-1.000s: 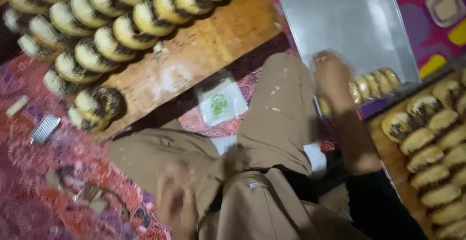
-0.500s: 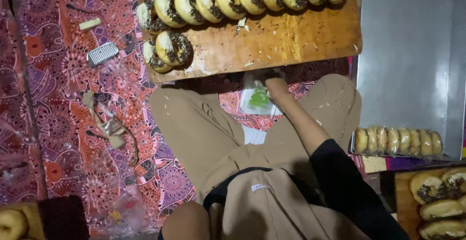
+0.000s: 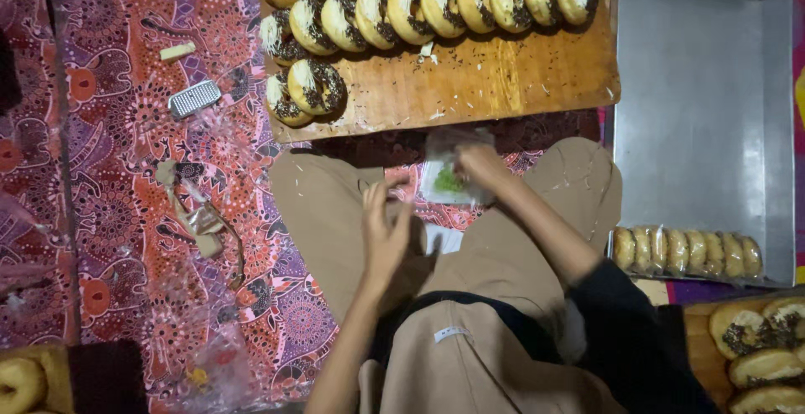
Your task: The person sits on the floor and repeatedly picks up doughnuts from a wooden board, places them into clear plastic bags, and sets the filled bags into a metal tray. The doughnuts are topped with white and dark sprinkles.
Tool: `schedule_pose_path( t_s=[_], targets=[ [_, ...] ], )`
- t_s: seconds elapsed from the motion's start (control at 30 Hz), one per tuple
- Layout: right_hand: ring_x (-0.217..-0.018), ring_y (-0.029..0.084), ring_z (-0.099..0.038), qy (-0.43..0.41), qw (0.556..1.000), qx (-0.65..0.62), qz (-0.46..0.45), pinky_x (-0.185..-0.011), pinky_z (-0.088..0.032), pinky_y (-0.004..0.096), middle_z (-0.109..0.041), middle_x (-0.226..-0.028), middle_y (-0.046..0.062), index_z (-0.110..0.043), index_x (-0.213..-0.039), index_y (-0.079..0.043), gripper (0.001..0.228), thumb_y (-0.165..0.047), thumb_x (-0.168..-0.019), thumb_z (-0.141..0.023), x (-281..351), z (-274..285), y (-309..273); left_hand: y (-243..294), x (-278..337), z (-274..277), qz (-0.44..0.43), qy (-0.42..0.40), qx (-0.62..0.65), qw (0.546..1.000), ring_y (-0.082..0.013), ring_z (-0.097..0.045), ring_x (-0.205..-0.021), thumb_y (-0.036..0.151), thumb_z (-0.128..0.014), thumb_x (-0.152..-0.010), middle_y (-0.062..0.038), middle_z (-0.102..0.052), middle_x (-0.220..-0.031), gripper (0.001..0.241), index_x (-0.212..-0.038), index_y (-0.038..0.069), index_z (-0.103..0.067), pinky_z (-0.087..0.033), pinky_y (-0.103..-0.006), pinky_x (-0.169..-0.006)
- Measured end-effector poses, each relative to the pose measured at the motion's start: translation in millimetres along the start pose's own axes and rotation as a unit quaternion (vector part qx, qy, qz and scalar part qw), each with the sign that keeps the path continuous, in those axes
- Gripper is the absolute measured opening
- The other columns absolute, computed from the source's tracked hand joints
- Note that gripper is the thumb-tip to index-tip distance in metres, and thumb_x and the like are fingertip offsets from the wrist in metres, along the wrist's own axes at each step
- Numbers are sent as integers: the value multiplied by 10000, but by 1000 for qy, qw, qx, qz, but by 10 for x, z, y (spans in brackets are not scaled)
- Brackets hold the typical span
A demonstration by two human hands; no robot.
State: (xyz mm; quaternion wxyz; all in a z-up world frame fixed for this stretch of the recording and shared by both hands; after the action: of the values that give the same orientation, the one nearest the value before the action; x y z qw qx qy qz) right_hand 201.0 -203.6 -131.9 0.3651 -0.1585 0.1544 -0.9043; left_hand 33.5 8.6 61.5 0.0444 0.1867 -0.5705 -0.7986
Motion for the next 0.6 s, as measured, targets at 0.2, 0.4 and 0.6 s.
schedule_pose_path(
  t_s=[0.2, 0.4, 0.6],
  targets=[
    [-978, 351, -716, 120, 982, 85, 116, -851, -585, 445, -710, -1015, 154, -710, -928, -34, 158, -108, -798, -658, 855, 652, -1028, -263, -69, -859, 178, -196, -64, 962, -370, -720, -1062, 243, -557, -1093, -182, -745, -1161, 271, -1217, 89, -742, -559, -453, -942],
    [-1225, 367, -612, 135, 948, -213, -196, -1046, -499, 425, -661, -1323, 151, -629, -1296, -85, 419, -219, -899, -631, 694, 1436, -1247, -109, 39, -832, -162, -78, -58, 982, -408, -246, -1548, 192, -656, -979, -156, -265, -1664, 722, -1601, 183, -291, -242, -595, -1233],
    [-1432, 382, -392, 112, 949, -198, 220, -1193, -243, 522, -522, -1475, 225, -623, -1357, -32, 631, -268, -798, -797, -145, 1006, -2158, -971, -494, 149, 221, 81, 662, 712, -397, -569, -1284, 398, -632, -1044, -189, -483, -1485, 565, -1495, 106, -456, -480, -540, -1110]
  ],
)
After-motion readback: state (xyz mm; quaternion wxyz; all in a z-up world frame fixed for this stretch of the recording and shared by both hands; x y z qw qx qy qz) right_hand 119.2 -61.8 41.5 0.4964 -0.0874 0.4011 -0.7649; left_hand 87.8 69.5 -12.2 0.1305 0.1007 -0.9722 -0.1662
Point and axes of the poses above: each hand's wrist, its own x-axis away from the middle knuckle, its own z-axis out of the back of the hand, y = z × x, the point moved 2 cm from there along -x, towards the middle knuckle
